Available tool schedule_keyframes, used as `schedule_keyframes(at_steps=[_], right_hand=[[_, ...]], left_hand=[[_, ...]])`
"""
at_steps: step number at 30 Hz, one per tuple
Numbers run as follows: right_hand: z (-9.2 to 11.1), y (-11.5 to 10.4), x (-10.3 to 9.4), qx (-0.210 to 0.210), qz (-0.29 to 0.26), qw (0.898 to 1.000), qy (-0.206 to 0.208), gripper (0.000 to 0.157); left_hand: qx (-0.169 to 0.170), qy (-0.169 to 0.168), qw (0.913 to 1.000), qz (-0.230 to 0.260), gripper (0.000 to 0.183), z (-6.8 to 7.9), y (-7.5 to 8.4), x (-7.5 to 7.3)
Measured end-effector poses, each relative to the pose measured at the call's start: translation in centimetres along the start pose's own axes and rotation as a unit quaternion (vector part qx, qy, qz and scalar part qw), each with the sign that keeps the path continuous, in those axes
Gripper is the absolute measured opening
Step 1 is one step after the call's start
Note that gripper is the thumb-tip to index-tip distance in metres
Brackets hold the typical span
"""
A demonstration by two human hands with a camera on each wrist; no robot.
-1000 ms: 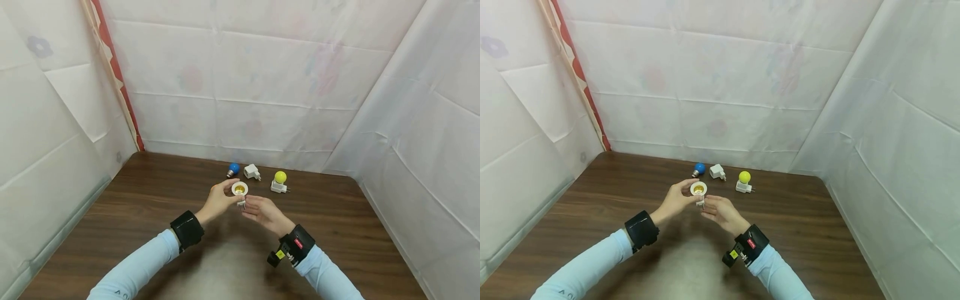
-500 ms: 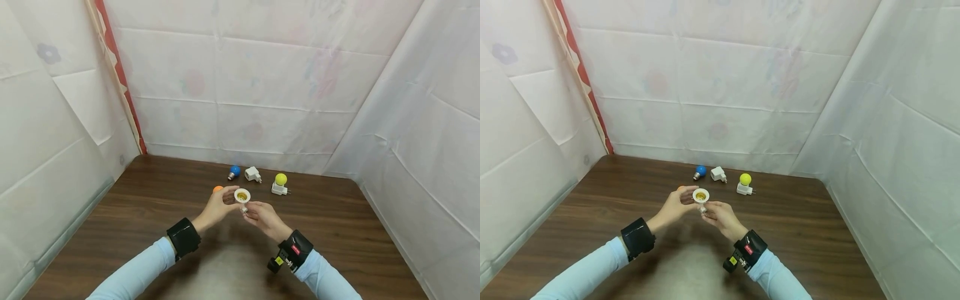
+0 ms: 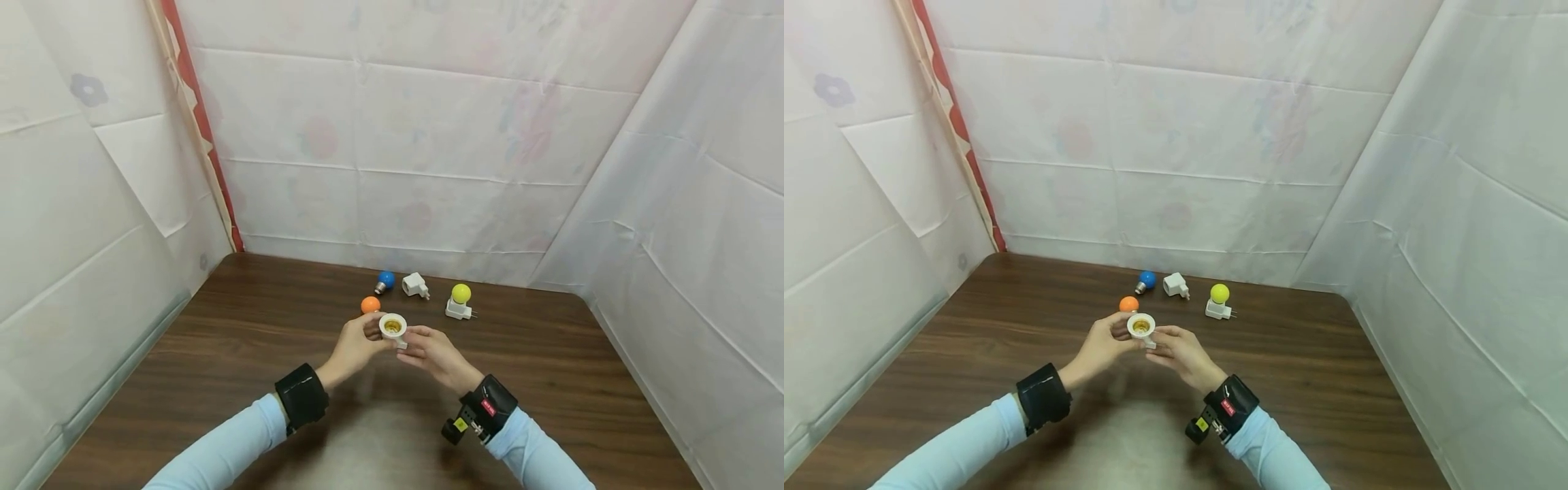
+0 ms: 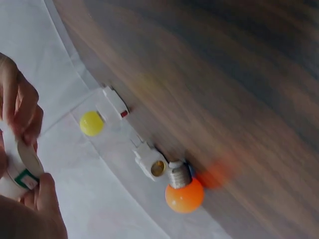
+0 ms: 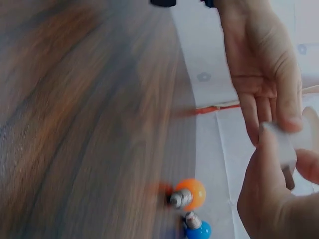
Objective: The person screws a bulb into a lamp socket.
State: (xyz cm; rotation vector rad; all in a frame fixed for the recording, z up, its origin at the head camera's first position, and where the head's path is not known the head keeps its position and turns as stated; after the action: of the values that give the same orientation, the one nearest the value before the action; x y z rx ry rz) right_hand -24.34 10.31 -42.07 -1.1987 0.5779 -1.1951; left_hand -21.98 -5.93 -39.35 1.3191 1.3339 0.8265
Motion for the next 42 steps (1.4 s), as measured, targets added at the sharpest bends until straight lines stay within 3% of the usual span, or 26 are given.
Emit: schedule_keyframes(at_steps=[5,10,13,17,24,28,31,33,38,40,42], right_hand=[[-0.2,0.0,0.3,-0.006,-0.035,0.999,0.001,0.038],[-0.3,0.1,0.0,-0.001,-0.042,0.999,0.016,0.035],[-0.4,0.2,-0.2,0.004,-0.045,0.999,0.018,0.034],[-0.4,0.4,-0.5,0.003,-0.045,0.999,0.018,0.035],[-0.3,0.6,-1.5,0.000,-0.044,0.998,0.037,0.035],[-0.3,0.4,-2.3,-0.007,-0.055,0.997,0.054,0.034],[-0.4,0.3,-2.7,-0.010,-0.066,0.996,0.058,0.034],[-0.3,0.3,-2.8,-0.009,-0.075,0.995,0.058,0.034],[-0.3,0.4,-2.6,-0.013,-0.079,0.996,0.048,0.033],[-0.2,0.6,-2.6,-0.012,-0.079,0.996,0.044,0.033],[-0.2,0.7,-2.5,-0.011,-0.081,0.996,0.040,0.033]], left_hand=[[-0.013,0.040,0.9991,0.001,0.050,0.1,-0.8,0.1],[-0.007,0.043,0.9990,-0.004,0.051,-0.3,-2.9,0.3],[-0.001,0.041,0.9991,-0.006,0.051,-0.4,-3.3,0.5],[0.003,0.029,0.9996,-0.001,0.051,-0.5,-3.6,0.6],[0.013,-0.025,0.9993,-0.023,0.050,-1.1,-4.3,0.0],[0.008,0.022,0.9966,-0.078,0.039,-2.9,-4.9,-1.6],[-0.013,0.061,0.9886,-0.137,0.032,-4.7,-5.5,-2.9],[-0.025,0.054,0.9813,-0.183,0.033,-6.0,-6.1,-3.6],[-0.030,-0.046,0.9542,-0.294,0.046,-8.4,-8.1,-4.6],[-0.031,-0.082,0.9396,-0.331,0.052,-8.9,-8.9,-4.8],[-0.037,-0.103,0.9304,-0.350,0.054,-9.1,-9.5,-4.9]])
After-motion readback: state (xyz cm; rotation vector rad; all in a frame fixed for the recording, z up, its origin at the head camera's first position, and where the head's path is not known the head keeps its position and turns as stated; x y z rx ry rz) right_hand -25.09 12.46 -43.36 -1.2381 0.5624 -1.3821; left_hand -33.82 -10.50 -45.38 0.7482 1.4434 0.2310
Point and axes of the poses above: each hand's wrist, its own z-axis away from the middle knuckle, its own x-axis out of the palm, y = z × x, the point moved 3 cm from there along -z, towards the middle knuckle, and after that the axes turned 2 degrees about -z, right-handed, at the moved point
